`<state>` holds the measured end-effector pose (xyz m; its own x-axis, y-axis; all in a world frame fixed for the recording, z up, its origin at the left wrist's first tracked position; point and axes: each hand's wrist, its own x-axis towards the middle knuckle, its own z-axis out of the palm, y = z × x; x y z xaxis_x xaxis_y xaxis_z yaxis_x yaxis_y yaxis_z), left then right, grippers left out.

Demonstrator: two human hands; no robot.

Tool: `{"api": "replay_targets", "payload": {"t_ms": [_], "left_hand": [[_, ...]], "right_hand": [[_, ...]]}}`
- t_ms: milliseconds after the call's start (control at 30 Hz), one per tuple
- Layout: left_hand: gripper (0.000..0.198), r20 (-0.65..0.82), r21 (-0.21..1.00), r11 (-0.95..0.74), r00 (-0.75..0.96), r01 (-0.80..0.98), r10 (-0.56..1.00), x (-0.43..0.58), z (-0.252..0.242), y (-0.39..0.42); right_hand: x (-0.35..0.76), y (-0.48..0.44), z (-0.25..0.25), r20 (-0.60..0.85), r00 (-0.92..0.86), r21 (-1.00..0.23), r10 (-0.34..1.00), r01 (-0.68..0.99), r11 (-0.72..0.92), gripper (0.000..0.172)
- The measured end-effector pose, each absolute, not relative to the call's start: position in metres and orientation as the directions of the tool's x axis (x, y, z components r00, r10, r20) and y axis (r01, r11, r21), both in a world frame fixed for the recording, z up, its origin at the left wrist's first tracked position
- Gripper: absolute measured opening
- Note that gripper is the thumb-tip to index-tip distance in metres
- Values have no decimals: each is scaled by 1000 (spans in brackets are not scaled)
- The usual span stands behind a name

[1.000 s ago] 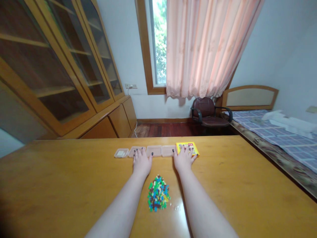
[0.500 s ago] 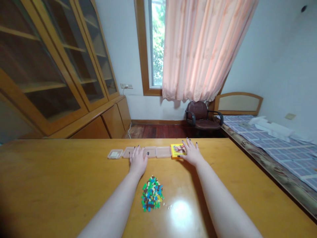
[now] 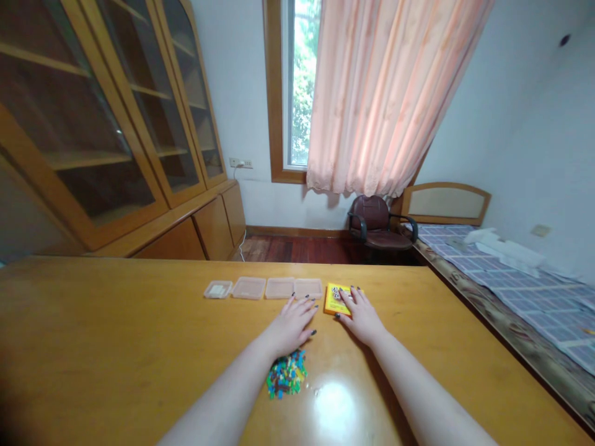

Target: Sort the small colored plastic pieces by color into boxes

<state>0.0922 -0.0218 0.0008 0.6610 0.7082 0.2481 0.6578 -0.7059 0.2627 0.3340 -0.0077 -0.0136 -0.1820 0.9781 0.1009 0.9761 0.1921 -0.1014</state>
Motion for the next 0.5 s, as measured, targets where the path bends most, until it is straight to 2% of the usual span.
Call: {"api": "replay_targets", "payload": {"t_ms": [100, 167, 300, 500], "left_hand": [[61, 222, 269, -677, 640, 685, 735, 104, -3, -31], [63, 202, 281, -665, 634, 693, 746, 111, -8, -35], [62, 143, 308, -641, 632, 703, 762, 116, -19, -36], [66, 122, 404, -569, 574, 716, 810, 114, -23, -26]], "right_hand": [[316, -33, -16, 113, -75, -88, 991, 992, 85, 69], [307, -45, -15, 100, -63, -70, 993, 995, 71, 72], [302, -49, -7, 68, -111, -57, 991, 992, 115, 73], [304, -43, 1, 138, -161, -126, 977, 976, 179, 66]]}}
